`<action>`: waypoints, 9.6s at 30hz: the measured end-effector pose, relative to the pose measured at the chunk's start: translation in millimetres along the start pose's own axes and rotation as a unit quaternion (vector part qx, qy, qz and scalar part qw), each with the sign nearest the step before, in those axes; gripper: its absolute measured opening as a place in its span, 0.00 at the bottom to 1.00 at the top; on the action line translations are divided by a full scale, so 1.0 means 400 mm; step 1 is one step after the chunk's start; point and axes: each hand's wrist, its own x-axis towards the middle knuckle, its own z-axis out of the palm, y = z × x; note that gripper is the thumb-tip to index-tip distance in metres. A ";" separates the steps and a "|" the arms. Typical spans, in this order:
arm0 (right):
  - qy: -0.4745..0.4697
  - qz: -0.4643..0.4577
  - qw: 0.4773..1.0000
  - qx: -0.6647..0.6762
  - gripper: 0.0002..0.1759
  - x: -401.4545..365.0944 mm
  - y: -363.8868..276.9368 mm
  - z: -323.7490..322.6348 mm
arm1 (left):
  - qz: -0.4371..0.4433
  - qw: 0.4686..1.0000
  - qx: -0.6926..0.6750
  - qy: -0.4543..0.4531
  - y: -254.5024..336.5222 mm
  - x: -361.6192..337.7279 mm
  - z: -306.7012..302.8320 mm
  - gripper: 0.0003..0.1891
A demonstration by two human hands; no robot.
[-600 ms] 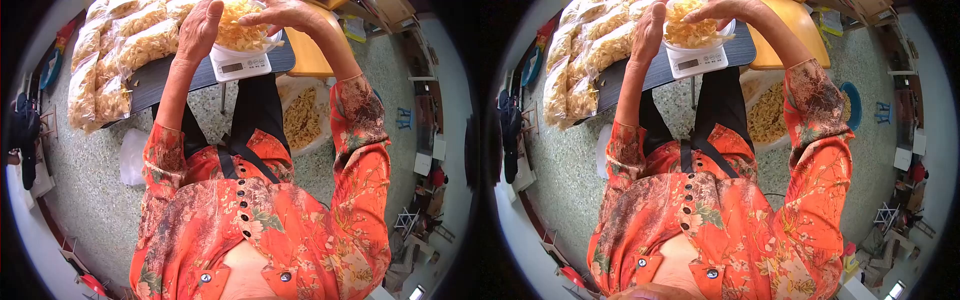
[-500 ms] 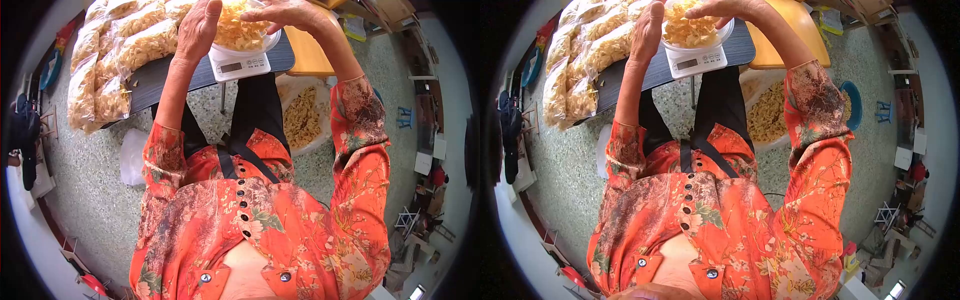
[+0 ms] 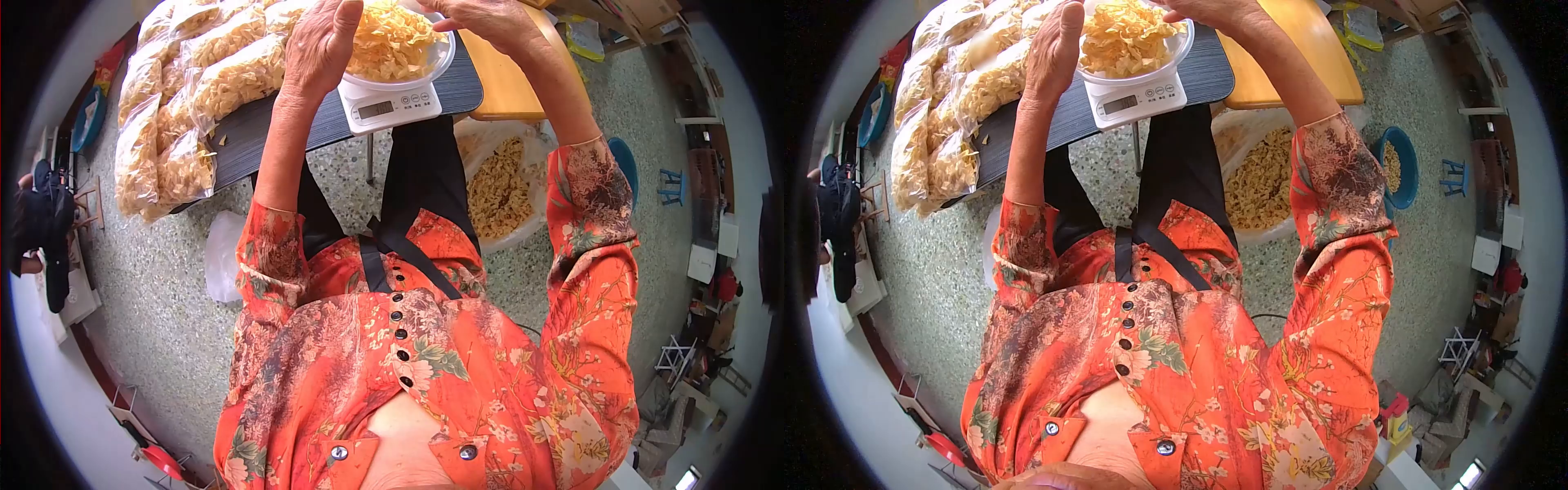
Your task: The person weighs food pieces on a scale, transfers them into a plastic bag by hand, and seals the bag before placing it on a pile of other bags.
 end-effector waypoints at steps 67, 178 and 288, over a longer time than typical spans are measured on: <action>0.458 0.521 0.645 0.320 0.03 -0.876 0.906 0.403 | -0.552 0.690 -0.461 -0.081 -0.005 -0.619 0.047 0.32; 0.214 -0.055 0.952 0.214 0.11 -0.103 0.028 0.180 | 0.016 0.994 0.080 0.076 0.009 -0.143 0.051 0.63; -0.043 0.202 0.640 0.740 0.06 -0.462 0.266 0.270 | -0.603 0.744 0.279 0.075 -0.397 -1.371 -0.203 0.19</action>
